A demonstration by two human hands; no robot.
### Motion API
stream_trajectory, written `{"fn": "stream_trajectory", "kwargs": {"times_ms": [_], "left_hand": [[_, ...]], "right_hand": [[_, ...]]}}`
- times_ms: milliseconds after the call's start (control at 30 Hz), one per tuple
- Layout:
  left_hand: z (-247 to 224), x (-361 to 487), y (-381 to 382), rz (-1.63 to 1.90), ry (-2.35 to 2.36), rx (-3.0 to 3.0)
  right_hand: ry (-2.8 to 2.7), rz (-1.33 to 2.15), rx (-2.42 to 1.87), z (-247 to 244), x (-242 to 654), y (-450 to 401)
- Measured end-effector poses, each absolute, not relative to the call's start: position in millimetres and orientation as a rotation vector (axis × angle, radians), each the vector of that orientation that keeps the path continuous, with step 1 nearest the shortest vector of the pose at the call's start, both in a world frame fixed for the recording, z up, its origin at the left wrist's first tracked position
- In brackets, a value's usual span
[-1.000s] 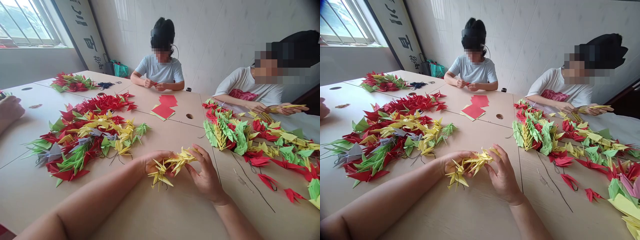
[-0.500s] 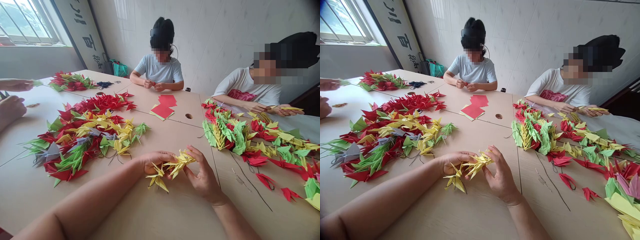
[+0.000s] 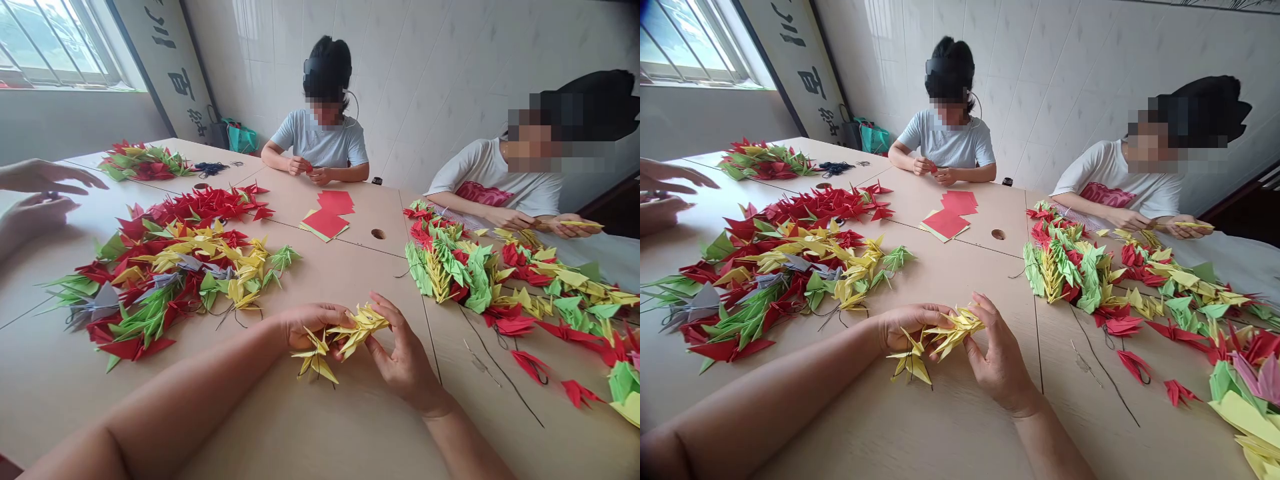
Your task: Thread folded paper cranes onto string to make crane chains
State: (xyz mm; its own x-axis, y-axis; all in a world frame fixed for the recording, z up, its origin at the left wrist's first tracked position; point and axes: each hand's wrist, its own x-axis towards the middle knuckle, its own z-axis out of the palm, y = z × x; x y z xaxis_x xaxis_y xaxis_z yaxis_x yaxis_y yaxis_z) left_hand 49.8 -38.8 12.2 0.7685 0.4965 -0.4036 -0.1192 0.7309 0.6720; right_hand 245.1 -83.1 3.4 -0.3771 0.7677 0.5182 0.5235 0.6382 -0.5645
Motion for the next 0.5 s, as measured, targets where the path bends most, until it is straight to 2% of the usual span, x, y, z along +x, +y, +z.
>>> {"fn": "stream_trajectory", "kwargs": {"times_ms": [267,500], "left_hand": [[11.6,50.3,-39.7,0.388,0.606,0.658],[14.9,51.2,-40.3,0.361,0.562,0.682]], "right_hand": [[-2.069,0.255,-1.067,3.9,244.7,-82.1],[-2.154,0.169,-0.937,8.9,243.7,-85.8]]}}
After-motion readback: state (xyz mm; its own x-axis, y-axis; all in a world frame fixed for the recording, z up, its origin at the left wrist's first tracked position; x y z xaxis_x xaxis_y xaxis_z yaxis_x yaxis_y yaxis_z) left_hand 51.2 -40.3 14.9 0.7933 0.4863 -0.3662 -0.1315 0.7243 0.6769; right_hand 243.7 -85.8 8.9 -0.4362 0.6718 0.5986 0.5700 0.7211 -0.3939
